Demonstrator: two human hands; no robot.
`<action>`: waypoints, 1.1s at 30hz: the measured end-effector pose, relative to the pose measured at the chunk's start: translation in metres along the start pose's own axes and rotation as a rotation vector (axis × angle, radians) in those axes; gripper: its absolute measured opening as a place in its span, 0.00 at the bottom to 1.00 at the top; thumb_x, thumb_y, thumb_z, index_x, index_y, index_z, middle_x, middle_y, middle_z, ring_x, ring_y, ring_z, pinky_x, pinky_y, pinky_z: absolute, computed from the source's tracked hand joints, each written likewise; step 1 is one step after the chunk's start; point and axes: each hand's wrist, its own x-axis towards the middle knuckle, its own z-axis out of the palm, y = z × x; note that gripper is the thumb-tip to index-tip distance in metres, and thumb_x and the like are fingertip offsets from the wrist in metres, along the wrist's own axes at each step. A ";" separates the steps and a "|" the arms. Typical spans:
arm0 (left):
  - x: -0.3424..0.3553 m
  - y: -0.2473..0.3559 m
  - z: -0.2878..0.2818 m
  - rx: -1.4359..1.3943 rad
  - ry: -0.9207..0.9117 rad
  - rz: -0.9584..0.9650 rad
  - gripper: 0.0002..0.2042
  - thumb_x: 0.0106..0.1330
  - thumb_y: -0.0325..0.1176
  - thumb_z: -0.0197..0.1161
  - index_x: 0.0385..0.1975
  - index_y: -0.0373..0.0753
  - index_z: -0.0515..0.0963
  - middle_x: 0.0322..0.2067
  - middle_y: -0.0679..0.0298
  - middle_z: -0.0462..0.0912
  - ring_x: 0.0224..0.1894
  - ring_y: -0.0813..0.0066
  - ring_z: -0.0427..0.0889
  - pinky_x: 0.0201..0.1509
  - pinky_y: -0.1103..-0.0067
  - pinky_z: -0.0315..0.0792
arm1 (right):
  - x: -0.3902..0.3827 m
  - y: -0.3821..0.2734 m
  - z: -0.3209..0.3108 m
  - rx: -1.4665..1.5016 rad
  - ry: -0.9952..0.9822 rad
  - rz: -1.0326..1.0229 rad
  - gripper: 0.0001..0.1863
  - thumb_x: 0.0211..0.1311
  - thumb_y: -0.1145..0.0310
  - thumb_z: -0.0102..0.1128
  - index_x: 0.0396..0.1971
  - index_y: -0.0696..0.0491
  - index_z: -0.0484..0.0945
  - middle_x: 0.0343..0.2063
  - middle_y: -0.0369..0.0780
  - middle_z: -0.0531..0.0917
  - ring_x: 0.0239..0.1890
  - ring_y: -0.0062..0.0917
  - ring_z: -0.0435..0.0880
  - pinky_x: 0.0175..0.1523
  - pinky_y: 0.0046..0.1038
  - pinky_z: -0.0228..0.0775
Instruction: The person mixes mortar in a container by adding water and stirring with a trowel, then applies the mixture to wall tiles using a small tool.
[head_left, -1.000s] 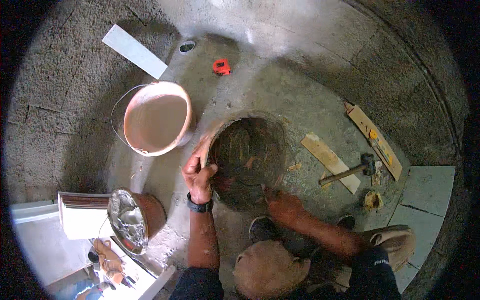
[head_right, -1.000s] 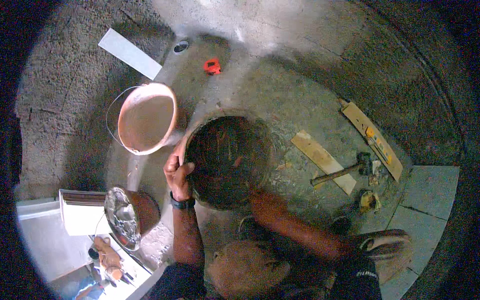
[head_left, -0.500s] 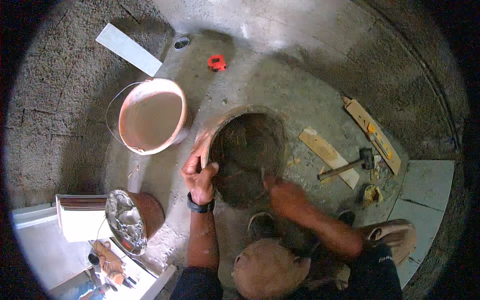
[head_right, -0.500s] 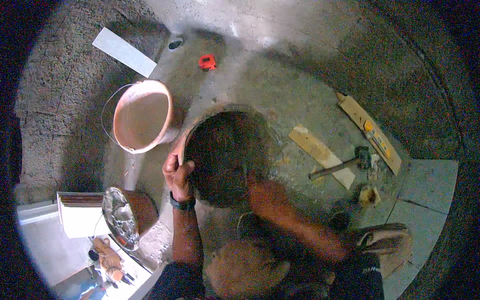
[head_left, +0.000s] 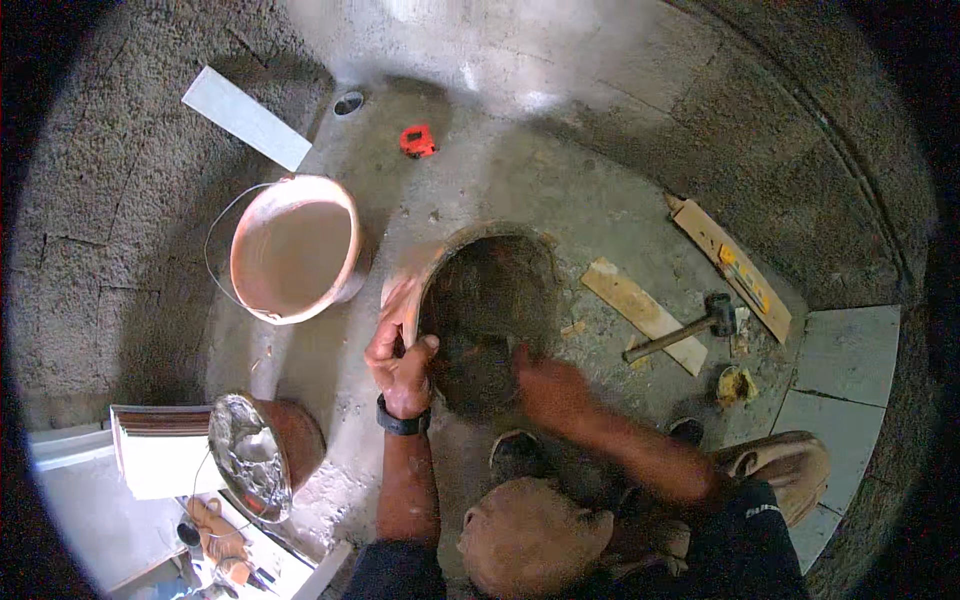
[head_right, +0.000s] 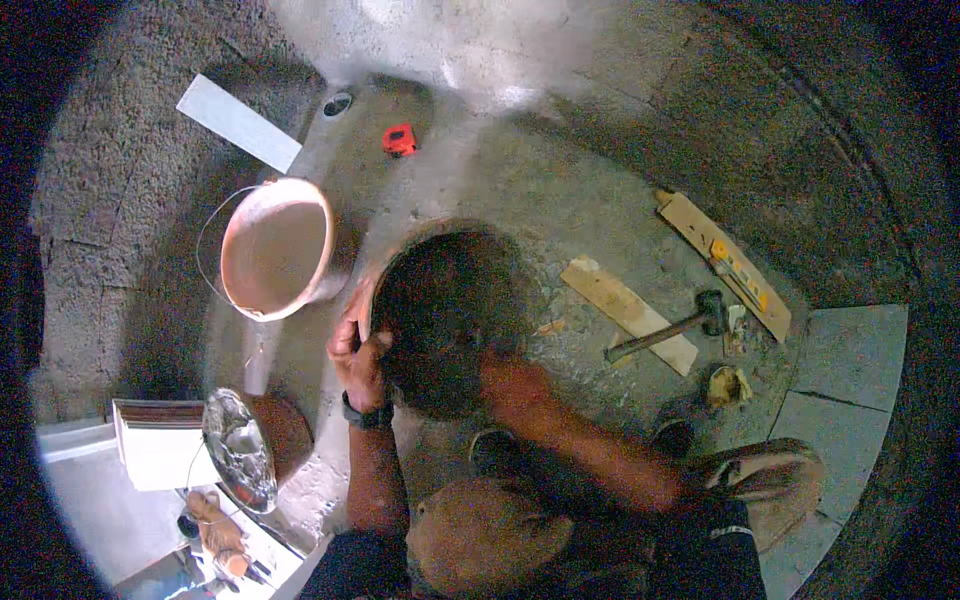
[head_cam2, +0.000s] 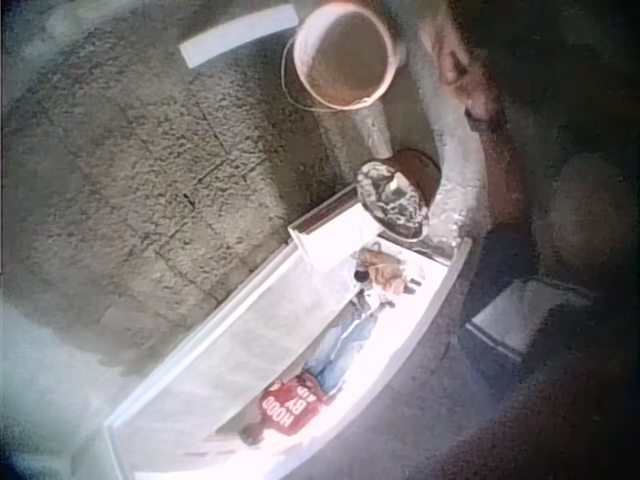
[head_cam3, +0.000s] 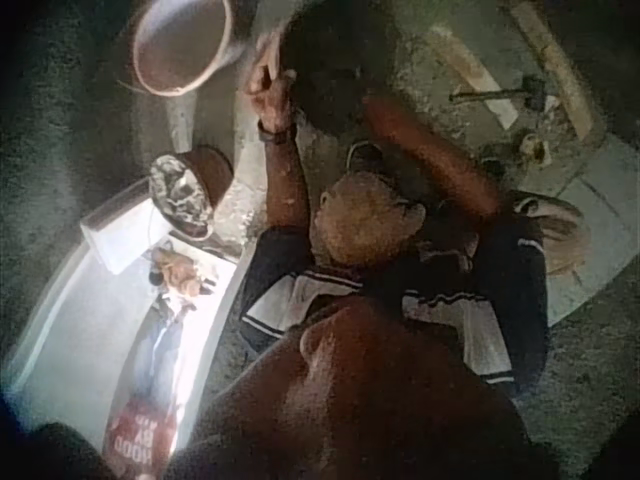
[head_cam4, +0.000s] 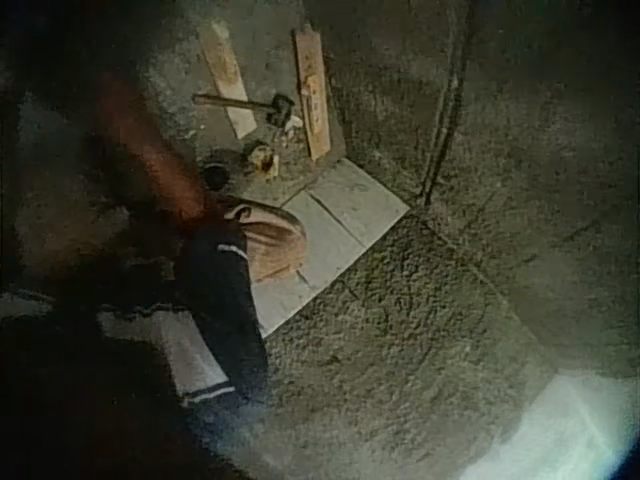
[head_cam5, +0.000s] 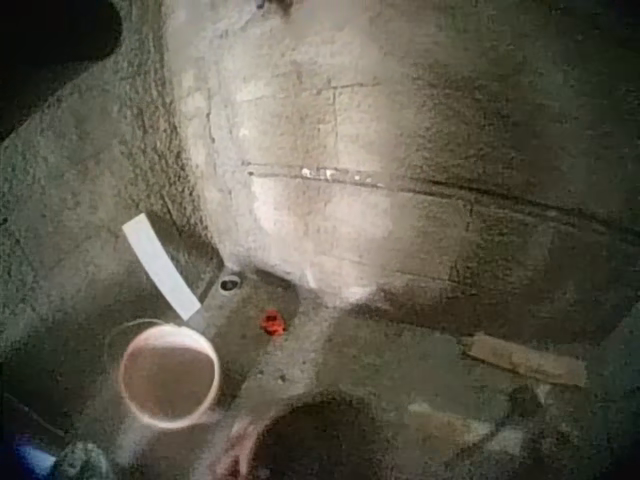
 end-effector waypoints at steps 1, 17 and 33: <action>0.000 0.000 0.001 -0.011 0.010 0.004 0.29 0.41 0.25 0.56 0.51 0.28 0.76 0.56 0.49 0.74 0.65 0.55 0.65 0.71 0.64 0.49 | -0.004 -0.004 0.005 -0.013 -0.017 -0.018 0.23 0.58 0.73 0.49 0.55 0.62 0.64 0.30 0.56 0.81 0.34 0.49 0.83 0.38 0.48 0.76; -0.025 0.004 0.027 0.236 0.019 0.117 0.30 0.37 0.22 0.57 0.49 0.31 0.78 0.54 0.56 0.77 0.65 0.59 0.65 0.71 0.62 0.48 | -0.009 -0.001 0.036 -0.102 -0.002 0.152 0.33 0.56 0.72 0.54 0.60 0.68 0.57 0.33 0.54 0.81 0.33 0.46 0.83 0.35 0.43 0.76; -0.052 0.000 0.015 0.317 -0.054 0.086 0.29 0.34 0.24 0.60 0.46 0.33 0.80 0.51 0.56 0.80 0.64 0.57 0.66 0.73 0.55 0.37 | -0.003 0.019 0.041 -0.110 -0.071 -0.149 0.23 0.53 0.68 0.59 0.49 0.60 0.68 0.31 0.48 0.81 0.30 0.41 0.83 0.35 0.40 0.76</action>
